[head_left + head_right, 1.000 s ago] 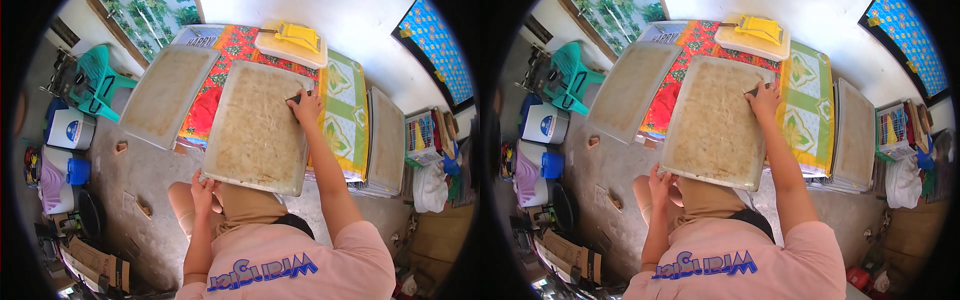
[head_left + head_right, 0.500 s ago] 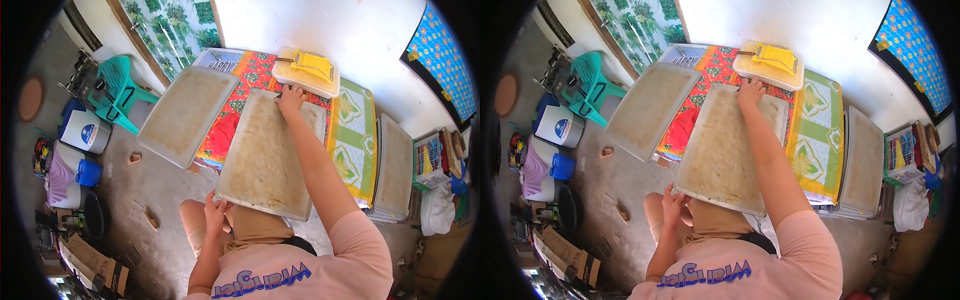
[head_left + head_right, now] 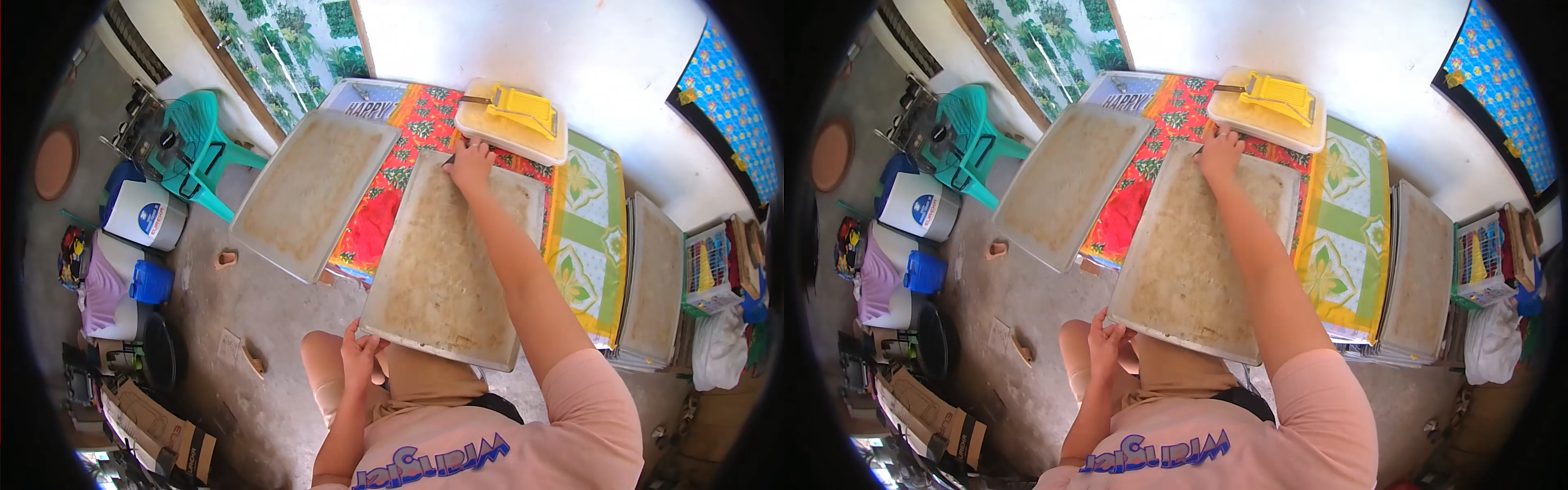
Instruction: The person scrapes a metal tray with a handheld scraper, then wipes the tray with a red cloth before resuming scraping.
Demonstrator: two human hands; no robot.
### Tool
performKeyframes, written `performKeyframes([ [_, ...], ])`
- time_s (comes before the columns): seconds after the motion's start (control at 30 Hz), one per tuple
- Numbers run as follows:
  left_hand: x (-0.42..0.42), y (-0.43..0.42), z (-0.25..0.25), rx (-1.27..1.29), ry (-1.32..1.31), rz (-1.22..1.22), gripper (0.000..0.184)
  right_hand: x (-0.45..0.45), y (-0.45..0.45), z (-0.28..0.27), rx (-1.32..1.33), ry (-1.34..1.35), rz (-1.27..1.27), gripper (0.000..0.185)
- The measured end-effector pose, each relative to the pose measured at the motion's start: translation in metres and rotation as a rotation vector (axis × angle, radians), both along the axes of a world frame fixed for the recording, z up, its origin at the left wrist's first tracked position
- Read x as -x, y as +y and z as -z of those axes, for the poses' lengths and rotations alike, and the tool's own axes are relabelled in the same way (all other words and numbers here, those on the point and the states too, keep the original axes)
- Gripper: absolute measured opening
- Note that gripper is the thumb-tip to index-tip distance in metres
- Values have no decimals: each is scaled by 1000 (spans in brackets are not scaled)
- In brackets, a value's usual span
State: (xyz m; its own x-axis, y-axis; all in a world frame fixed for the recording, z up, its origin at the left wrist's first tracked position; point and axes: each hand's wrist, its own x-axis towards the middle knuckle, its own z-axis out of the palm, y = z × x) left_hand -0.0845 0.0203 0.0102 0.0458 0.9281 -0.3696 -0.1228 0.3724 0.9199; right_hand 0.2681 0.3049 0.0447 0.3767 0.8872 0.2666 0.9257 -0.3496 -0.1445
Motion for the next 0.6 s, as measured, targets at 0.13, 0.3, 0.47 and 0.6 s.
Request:
performKeyframes([
  [0.13,0,0,0,0,-16,-24,58,13,-10,-2,-11,21,-91,52],
  [0.3,-2,-1,7,-15,31,-24,56,69,-77,3,-1,95,-432,50],
  [0.47,-3,1,7,-7,56,-14,56,98,-146,-2,52,93,-675,46],
  [0.6,-4,1,6,-18,37,-21,56,67,-113,8,-27,159,-380,45],
])
